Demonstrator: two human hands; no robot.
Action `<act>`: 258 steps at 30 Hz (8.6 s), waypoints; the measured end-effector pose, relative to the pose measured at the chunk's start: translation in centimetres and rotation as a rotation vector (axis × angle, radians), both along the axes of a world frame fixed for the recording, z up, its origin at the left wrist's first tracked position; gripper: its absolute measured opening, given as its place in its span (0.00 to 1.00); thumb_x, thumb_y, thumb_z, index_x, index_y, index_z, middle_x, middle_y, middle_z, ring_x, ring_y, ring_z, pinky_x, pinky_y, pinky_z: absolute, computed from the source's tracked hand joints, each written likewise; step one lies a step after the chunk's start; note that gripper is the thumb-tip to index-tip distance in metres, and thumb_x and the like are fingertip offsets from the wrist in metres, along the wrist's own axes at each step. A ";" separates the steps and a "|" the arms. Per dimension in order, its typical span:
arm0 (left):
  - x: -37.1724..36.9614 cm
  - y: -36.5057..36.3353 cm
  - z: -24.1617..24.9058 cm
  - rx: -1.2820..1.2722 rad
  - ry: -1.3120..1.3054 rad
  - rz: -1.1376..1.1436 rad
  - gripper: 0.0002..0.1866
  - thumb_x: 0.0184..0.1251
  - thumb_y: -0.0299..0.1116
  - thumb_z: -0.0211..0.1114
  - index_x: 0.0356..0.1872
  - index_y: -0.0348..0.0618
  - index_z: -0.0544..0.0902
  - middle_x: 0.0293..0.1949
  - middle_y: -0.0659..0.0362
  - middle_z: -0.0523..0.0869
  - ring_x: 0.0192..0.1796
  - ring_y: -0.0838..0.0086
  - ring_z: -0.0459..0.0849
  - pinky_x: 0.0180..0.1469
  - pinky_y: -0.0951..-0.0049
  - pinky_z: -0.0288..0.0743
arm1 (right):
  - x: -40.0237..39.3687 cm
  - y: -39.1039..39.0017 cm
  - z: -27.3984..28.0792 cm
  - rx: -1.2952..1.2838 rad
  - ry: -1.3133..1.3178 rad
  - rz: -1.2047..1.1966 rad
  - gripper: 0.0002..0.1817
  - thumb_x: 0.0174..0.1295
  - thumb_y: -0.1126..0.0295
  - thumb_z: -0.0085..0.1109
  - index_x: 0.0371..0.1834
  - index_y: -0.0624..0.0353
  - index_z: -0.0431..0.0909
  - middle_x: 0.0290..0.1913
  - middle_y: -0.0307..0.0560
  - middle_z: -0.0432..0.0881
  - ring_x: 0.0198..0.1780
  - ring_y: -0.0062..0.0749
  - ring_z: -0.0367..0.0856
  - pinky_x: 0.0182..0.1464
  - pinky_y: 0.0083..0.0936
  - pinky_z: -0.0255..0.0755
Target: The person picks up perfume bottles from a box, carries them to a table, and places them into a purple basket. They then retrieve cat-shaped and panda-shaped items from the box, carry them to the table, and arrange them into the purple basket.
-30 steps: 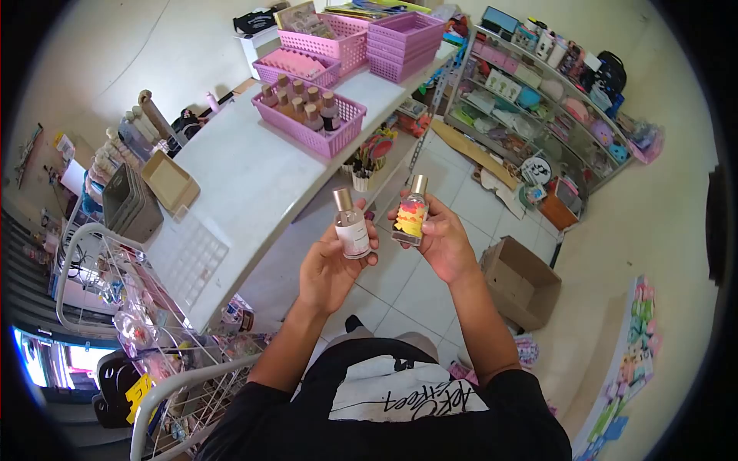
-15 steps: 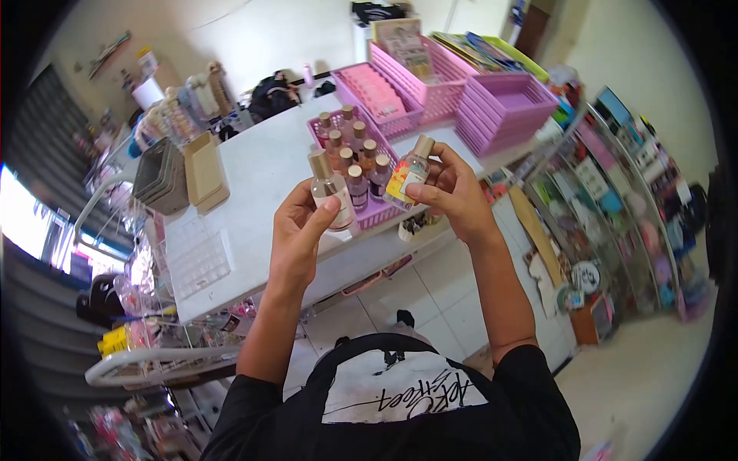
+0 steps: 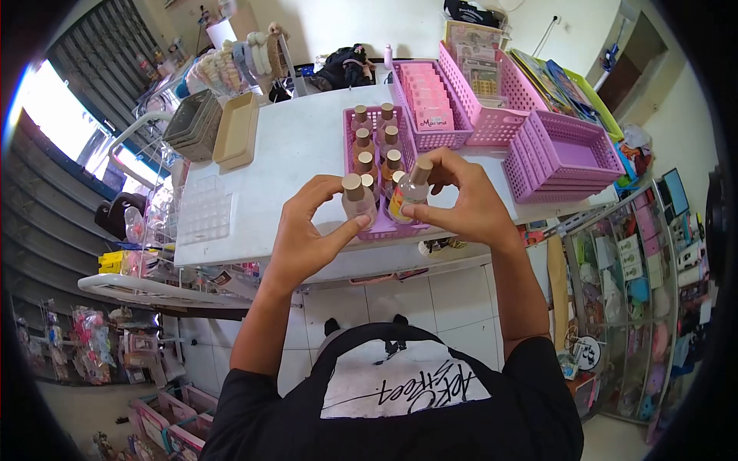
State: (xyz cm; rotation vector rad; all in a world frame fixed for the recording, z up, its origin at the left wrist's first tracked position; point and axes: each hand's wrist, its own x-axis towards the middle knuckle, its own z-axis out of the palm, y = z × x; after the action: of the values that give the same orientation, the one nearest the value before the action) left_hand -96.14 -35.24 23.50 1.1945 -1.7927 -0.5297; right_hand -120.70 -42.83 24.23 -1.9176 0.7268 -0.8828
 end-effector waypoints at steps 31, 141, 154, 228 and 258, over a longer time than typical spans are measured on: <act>1.1 0.3 0.4 0.179 -0.080 -0.001 0.37 0.47 0.39 0.81 0.60 0.40 0.76 0.53 0.51 0.81 0.55 0.61 0.78 0.58 0.60 0.72 | -1.6 1.6 -0.5 -0.244 0.221 -0.107 0.26 0.48 0.66 0.77 0.51 0.58 0.78 0.46 0.48 0.83 0.46 0.40 0.81 0.49 0.31 0.75; 19.1 37.1 -34.1 1.102 0.514 0.342 0.37 0.73 0.55 0.58 0.73 0.38 0.65 0.69 0.50 0.71 0.68 0.62 0.72 0.72 0.64 0.61 | 25.0 18.6 -15.6 -0.284 0.161 0.640 0.23 0.56 0.60 0.73 0.50 0.57 0.78 0.48 0.52 0.82 0.46 0.40 0.83 0.48 0.33 0.75; 28.2 65.9 -45.3 1.190 1.227 1.259 0.38 0.65 0.58 0.63 0.66 0.38 0.72 0.55 0.56 0.81 0.49 0.72 0.82 0.44 0.70 0.73 | 37.9 23.2 -49.6 0.044 1.335 0.926 0.24 0.60 0.47 0.63 0.46 0.58 0.85 0.48 0.55 0.85 0.52 0.46 0.83 0.59 0.37 0.74; 104.2 26.6 -17.3 0.280 1.622 0.022 0.25 0.70 0.41 0.56 0.64 0.40 0.71 0.49 0.56 0.83 0.51 0.65 0.84 0.53 0.59 0.81 | 100.8 31.0 -29.2 0.372 -0.015 -0.326 0.08 0.66 0.68 0.56 0.39 0.63 0.78 0.37 0.54 0.83 0.42 0.49 0.83 0.46 0.41 0.75; 33.0 26.0 -8.5 0.389 0.032 -0.804 0.10 0.62 0.30 0.70 0.42 0.35 0.87 0.28 0.60 0.87 0.26 0.84 0.76 0.28 0.79 0.69 | 33.2 53.8 -16.1 0.277 -0.384 -1.261 0.09 0.62 0.79 0.59 0.45 0.64 0.77 0.40 0.42 0.83 0.41 0.23 0.82 0.44 0.23 0.78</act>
State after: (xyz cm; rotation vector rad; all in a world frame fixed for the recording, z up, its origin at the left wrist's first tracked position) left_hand -63.16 -9.22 14.98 0.6409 -2.1708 -1.3948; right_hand -87.46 10.95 8.17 -0.8358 1.7285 -1.6931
